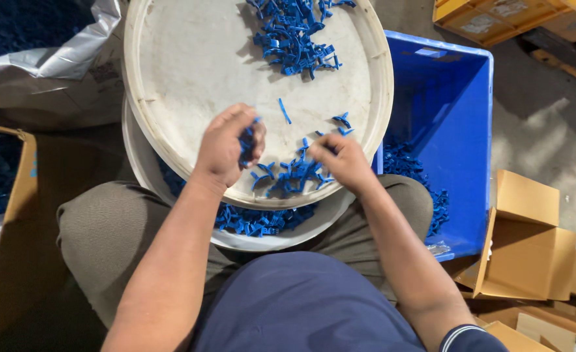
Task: The person sits on the floor and sorts small blue plastic pieces by hand from a white bucket lid into a blue bin. They repeatedly pick up pieces, separate them, and place them into the bin.
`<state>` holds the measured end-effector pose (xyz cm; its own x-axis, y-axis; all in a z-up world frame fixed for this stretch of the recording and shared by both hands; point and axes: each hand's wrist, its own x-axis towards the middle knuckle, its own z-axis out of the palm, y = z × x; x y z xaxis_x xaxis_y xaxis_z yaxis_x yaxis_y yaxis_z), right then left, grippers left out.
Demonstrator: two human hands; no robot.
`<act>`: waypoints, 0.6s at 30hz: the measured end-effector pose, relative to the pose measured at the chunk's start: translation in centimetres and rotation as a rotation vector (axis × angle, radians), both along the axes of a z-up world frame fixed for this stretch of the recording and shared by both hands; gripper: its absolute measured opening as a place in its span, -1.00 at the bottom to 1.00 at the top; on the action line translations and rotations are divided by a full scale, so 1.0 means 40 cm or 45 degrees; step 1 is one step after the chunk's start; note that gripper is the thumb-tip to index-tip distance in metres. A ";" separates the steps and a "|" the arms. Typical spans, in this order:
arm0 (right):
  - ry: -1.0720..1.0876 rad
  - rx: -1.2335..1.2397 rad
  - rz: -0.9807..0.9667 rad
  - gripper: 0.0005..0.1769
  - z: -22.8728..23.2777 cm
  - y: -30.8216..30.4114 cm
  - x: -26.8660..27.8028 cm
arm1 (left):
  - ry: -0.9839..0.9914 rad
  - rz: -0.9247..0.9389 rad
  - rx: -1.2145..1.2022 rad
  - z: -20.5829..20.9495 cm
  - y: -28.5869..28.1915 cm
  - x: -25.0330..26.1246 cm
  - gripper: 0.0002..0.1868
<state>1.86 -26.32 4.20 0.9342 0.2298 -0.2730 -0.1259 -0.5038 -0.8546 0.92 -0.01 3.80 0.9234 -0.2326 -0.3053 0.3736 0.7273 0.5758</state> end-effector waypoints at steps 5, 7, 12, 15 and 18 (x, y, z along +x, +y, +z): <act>-0.745 -0.389 0.568 -0.79 0.049 0.007 -0.020 | 0.057 0.257 0.019 0.033 0.001 0.006 -0.90; -0.654 -0.346 0.352 -0.78 0.033 -0.003 0.035 | 0.097 0.296 0.015 0.039 0.005 0.010 -0.96; -0.654 -0.449 0.043 -0.45 -0.068 -0.086 0.323 | 0.050 0.336 0.058 0.014 0.002 0.021 -0.85; -1.093 -0.572 0.369 -0.26 -0.097 -0.115 0.456 | 0.073 0.346 0.249 -0.039 -0.006 0.011 -0.83; -0.874 -0.766 0.385 -0.31 -0.077 -0.076 0.443 | 0.049 0.357 0.261 -0.052 -0.001 0.024 -0.87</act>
<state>19.58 -29.36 1.11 0.8586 0.4868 0.1604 0.5126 -0.8112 -0.2814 1.90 -0.03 1.74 0.9296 0.0980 -0.3554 0.2002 0.6754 0.7098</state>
